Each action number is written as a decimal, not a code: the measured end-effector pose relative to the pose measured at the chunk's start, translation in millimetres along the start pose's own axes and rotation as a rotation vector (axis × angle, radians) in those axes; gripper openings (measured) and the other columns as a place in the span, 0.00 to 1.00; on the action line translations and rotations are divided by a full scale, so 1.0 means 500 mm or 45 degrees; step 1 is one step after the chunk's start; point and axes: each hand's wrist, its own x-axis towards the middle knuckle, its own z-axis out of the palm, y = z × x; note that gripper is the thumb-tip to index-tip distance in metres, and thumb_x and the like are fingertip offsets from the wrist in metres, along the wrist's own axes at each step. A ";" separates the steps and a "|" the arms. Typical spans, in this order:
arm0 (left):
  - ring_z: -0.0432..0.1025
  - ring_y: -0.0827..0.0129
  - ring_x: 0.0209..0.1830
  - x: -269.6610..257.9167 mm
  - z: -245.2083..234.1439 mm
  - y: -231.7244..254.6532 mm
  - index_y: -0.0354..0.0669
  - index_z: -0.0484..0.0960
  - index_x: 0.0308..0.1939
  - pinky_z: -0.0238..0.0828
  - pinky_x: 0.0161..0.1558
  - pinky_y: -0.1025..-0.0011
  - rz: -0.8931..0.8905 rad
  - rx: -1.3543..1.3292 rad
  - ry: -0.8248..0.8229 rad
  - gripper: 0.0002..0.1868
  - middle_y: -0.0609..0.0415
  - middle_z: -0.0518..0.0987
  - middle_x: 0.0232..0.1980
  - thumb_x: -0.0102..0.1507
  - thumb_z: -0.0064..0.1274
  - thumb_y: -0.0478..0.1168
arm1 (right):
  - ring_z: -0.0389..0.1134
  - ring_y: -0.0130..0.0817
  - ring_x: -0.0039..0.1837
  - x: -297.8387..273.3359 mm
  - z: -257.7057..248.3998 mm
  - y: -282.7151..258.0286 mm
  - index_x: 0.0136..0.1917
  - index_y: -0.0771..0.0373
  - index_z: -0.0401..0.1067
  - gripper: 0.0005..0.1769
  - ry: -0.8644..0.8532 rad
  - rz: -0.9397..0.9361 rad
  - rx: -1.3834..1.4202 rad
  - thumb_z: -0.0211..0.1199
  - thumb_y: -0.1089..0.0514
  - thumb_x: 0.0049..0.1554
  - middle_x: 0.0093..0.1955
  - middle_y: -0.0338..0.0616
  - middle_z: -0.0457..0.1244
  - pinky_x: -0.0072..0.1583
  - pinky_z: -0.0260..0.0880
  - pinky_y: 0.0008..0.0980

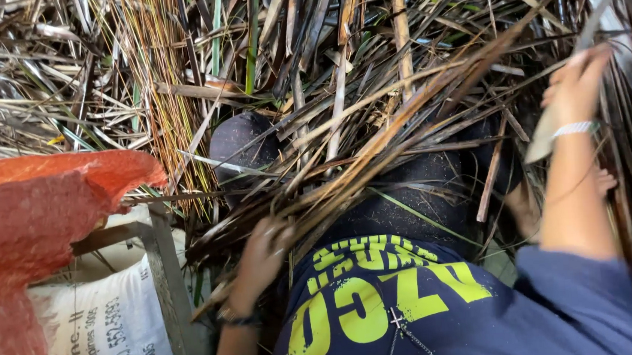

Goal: The person strips long, dry leaves from a pile on the ground using a curved blade.

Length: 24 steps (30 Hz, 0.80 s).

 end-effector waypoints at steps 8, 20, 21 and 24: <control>0.78 0.43 0.45 0.182 0.107 0.179 0.50 0.77 0.57 0.75 0.45 0.51 0.053 -0.203 0.166 0.13 0.43 0.83 0.36 0.69 0.47 0.43 | 0.55 0.21 0.23 -0.476 0.099 -0.354 0.73 0.61 0.62 0.19 -0.565 -0.349 0.555 0.45 0.61 0.70 0.30 0.39 0.57 0.23 0.56 0.17; 0.73 0.34 0.58 0.150 0.019 0.213 0.45 0.59 0.75 0.71 0.58 0.41 0.090 0.185 -0.340 0.35 0.29 0.79 0.56 0.67 0.52 0.50 | 0.57 0.25 0.21 -0.477 0.213 -0.431 0.40 0.63 0.62 0.14 -0.781 -0.040 0.924 0.56 0.59 0.68 0.22 0.41 0.54 0.22 0.56 0.22; 0.73 0.34 0.58 0.120 -0.016 0.212 0.45 0.59 0.75 0.71 0.58 0.41 0.080 0.182 -0.338 0.35 0.29 0.79 0.56 0.67 0.52 0.50 | 0.57 0.25 0.21 -0.457 0.222 -0.402 0.40 0.63 0.62 0.14 -0.791 -0.034 0.920 0.56 0.59 0.68 0.22 0.41 0.54 0.22 0.56 0.22; 0.73 0.33 0.56 0.039 -0.097 0.172 0.37 0.70 0.67 0.69 0.58 0.44 -0.085 0.151 -0.307 0.26 0.31 0.82 0.50 0.66 0.51 0.42 | 0.58 0.33 0.22 -0.430 0.249 -0.336 0.43 0.62 0.63 0.13 -0.791 -0.065 1.033 0.56 0.59 0.70 0.23 0.47 0.54 0.25 0.58 0.27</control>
